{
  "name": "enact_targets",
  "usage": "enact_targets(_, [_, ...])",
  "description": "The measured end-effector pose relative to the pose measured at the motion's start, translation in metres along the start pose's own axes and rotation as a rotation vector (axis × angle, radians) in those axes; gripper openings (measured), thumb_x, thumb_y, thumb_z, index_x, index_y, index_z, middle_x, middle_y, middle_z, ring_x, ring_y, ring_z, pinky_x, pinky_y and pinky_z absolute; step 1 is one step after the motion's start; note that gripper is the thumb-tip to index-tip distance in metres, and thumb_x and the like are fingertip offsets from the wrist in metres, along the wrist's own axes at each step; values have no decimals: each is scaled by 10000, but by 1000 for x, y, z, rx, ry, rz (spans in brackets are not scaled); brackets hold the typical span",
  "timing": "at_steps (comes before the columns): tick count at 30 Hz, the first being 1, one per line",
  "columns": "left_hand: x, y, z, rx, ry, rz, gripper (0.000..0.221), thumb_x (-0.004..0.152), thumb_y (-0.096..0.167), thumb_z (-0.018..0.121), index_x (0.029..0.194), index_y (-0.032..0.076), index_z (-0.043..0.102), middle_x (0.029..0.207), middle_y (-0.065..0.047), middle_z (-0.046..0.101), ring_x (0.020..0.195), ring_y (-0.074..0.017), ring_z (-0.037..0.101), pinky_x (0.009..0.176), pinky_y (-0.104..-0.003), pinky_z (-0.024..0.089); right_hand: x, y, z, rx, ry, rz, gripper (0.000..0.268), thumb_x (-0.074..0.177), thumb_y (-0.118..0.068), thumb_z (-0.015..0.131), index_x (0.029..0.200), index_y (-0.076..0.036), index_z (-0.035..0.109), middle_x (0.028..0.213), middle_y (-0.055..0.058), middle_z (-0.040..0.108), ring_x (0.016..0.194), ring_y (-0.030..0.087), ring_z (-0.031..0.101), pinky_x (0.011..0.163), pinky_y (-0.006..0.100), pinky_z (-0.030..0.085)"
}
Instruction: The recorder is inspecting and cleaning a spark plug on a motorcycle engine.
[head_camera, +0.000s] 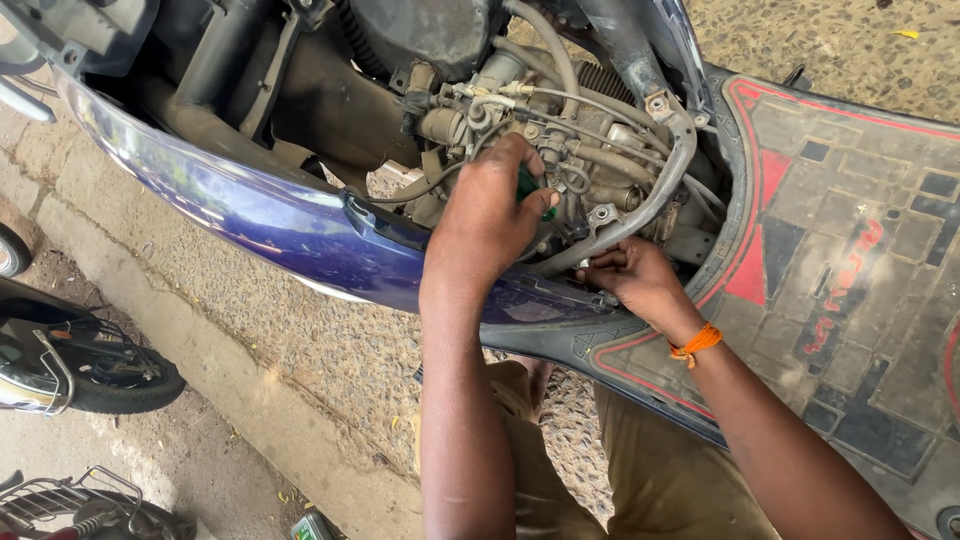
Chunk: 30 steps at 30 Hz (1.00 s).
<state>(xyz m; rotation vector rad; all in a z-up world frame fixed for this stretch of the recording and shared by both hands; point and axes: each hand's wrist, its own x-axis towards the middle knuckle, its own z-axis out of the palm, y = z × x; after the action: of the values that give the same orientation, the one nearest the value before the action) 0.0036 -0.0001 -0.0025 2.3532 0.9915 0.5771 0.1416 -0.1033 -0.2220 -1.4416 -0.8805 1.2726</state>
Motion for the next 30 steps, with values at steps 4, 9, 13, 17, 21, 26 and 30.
enact_targets(4, [2,-6,11,4,-64,-2,248,822,52,791,997,10,620,959,-220,712,937,-404,698,792,-463,525,0,-1,-1,20,-1,17,309,825,-37,777,1105,30,665,1015,110,770,938,157,726,819,296,569])
enact_targets(9, [4,-6,8,55,-32,44,239,806,45,805,989,9,655,1024,-232,697,967,-396,684,828,-461,514,6,11,-4,24,-28,27,283,839,-48,766,1101,34,702,982,109,777,899,159,719,801,298,557])
enact_targets(13, [3,-2,12,17,-146,34,300,775,-67,681,1056,37,686,1112,-185,749,1086,-343,729,934,-427,548,11,19,-7,33,-108,2,265,856,-63,737,1100,42,729,973,89,779,886,153,713,798,291,556])
enact_targets(17, [6,9,34,1,-154,146,327,732,-123,666,1025,20,690,1158,-205,723,1156,-390,687,1034,-441,508,10,17,-9,35,-119,7,268,859,-68,723,1099,51,728,966,89,776,882,150,716,798,289,560])
enact_targets(21, [6,7,32,420,-193,38,370,752,-115,683,1091,29,724,1251,-236,660,1152,-398,656,945,-444,552,5,8,-10,63,-101,42,277,867,-114,732,1089,51,726,932,90,765,835,143,697,754,288,548])
enact_targets(26, [17,-13,30,1142,-451,-11,134,923,105,683,983,144,796,1064,-110,765,1222,-281,650,1071,-488,462,3,6,-7,16,-57,1,300,843,-151,771,1066,41,713,887,71,748,795,118,671,700,272,522])
enact_targets(30, [38,-57,61,1157,-768,-206,240,979,236,643,1172,142,749,1228,-119,720,1148,-317,681,926,-473,499,-2,5,-6,-16,-35,51,254,847,-164,793,1005,26,735,843,62,733,747,122,637,663,278,493])
